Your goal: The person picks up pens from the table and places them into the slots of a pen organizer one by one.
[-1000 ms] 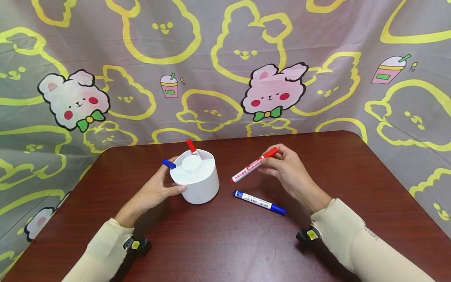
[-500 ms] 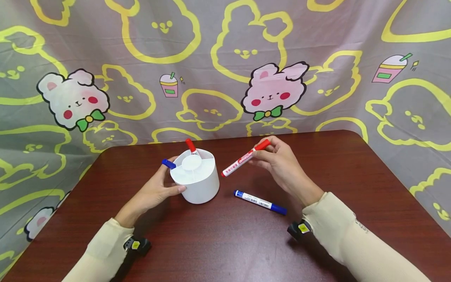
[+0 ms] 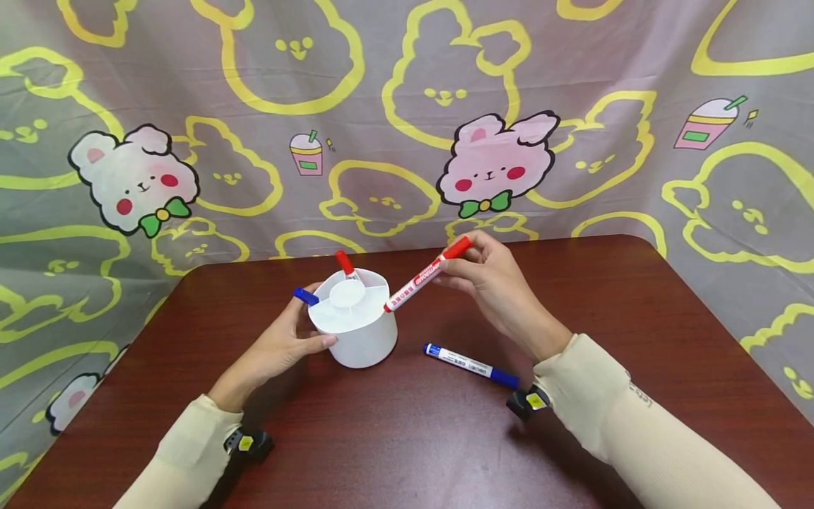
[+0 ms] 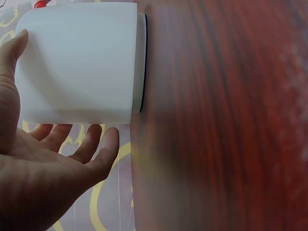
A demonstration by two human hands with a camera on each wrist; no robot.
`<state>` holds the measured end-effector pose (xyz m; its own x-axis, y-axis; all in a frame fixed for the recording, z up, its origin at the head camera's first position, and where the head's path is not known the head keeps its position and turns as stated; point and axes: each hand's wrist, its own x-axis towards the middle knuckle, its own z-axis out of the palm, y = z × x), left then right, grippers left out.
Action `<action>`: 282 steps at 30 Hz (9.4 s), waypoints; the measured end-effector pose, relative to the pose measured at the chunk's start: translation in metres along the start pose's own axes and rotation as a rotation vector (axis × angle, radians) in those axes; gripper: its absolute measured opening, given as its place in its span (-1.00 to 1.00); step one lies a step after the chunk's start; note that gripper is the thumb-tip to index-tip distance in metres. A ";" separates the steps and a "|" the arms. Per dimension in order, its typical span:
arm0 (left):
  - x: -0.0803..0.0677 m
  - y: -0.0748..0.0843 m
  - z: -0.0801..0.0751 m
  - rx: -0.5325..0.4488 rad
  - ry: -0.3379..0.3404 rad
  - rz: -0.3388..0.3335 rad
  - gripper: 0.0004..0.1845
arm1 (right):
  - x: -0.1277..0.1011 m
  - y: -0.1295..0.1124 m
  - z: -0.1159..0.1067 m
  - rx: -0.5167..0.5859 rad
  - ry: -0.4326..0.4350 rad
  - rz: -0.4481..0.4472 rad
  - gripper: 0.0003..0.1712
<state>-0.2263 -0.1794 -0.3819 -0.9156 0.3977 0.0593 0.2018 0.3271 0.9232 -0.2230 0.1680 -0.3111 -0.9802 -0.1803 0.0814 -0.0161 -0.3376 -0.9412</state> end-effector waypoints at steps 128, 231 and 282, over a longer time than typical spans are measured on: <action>-0.001 -0.003 -0.002 0.075 0.020 -0.049 0.05 | -0.053 0.042 -0.058 -0.678 -0.142 0.253 -0.50; -0.002 0.002 -0.002 0.008 -0.013 -0.068 0.00 | -0.042 0.017 -0.021 -0.145 0.013 -0.099 -0.68; -0.006 0.004 -0.002 0.027 0.004 -0.072 0.00 | 0.005 0.036 0.056 -0.136 0.072 -0.116 -0.70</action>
<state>-0.2210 -0.1818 -0.3780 -0.9292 0.3694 -0.0051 0.1452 0.3778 0.9144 -0.2179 0.1029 -0.3262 -0.9819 -0.0789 0.1723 -0.1511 -0.2229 -0.9630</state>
